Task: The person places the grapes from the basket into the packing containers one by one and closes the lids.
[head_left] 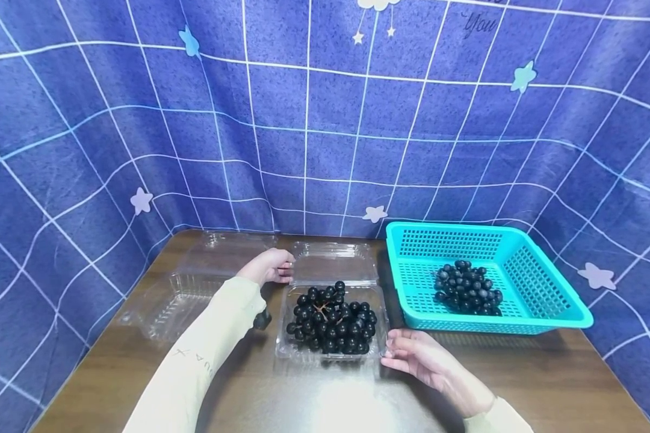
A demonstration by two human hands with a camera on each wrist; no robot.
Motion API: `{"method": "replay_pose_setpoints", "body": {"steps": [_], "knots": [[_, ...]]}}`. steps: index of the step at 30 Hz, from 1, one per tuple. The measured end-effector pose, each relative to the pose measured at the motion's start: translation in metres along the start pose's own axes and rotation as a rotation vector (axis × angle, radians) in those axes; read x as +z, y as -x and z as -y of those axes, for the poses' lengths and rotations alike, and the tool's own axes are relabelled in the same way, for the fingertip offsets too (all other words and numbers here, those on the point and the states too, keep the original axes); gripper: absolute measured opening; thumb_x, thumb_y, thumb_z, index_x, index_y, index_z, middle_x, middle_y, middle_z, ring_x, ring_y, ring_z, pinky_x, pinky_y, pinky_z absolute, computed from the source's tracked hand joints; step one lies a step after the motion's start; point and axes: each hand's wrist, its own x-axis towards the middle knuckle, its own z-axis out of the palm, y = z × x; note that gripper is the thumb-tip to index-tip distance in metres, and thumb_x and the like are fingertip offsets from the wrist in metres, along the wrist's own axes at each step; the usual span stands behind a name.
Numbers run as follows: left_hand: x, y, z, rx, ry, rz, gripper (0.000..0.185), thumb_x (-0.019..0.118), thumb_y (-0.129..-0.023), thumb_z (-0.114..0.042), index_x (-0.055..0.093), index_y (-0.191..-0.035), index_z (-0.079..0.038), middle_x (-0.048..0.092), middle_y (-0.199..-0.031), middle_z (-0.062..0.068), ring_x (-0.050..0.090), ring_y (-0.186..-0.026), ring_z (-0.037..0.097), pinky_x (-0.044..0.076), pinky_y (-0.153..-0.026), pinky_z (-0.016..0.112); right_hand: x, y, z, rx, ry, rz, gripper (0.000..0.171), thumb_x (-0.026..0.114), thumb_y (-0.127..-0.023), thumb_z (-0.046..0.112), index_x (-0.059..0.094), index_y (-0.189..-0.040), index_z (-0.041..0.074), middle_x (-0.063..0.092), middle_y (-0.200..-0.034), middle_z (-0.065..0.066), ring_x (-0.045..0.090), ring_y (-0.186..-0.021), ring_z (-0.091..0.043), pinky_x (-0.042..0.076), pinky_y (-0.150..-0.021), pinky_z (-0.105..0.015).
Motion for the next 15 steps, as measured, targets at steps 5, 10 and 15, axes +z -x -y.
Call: {"method": "replay_pose_setpoints", "body": {"steps": [5, 10, 15], "knots": [[-0.005, -0.022, 0.010, 0.026, -0.024, 0.005, 0.008, 0.040, -0.094, -0.004, 0.047, -0.097, -0.005, 0.048, -0.083, 0.003, 0.050, -0.079, 0.016, 0.051, -0.084, 0.036, 0.001, 0.002, 0.000, 0.000, -0.003, 0.004, 0.016, 0.049, -0.089, -0.003, 0.044, -0.104, 0.000, 0.054, -0.083, -0.001, 0.058, -0.079, -0.009, 0.052, -0.091, -0.033], [-0.029, -0.085, 0.034, 0.069, 0.005, 0.094, 0.036, 0.054, -0.088, 0.003, 0.051, -0.122, -0.006, 0.049, -0.091, 0.009, 0.052, -0.072, 0.017, 0.054, -0.075, 0.036, 0.001, 0.002, -0.001, -0.007, -0.008, 0.007, 0.015, 0.049, -0.089, -0.003, 0.046, -0.103, 0.002, 0.054, -0.081, -0.001, 0.058, -0.078, -0.008, 0.053, -0.089, -0.032], [-0.007, -0.025, 0.010, 0.055, -0.069, 0.031, 0.052, 0.043, -0.092, 0.005, 0.032, -0.142, -0.001, 0.047, -0.086, 0.007, 0.049, -0.071, 0.012, 0.052, -0.080, 0.031, -0.001, 0.001, -0.001, -0.013, -0.018, 0.018, 0.015, 0.050, -0.089, -0.002, 0.045, -0.103, 0.002, 0.055, -0.083, 0.000, 0.058, -0.078, -0.008, 0.053, -0.089, -0.032]]}}
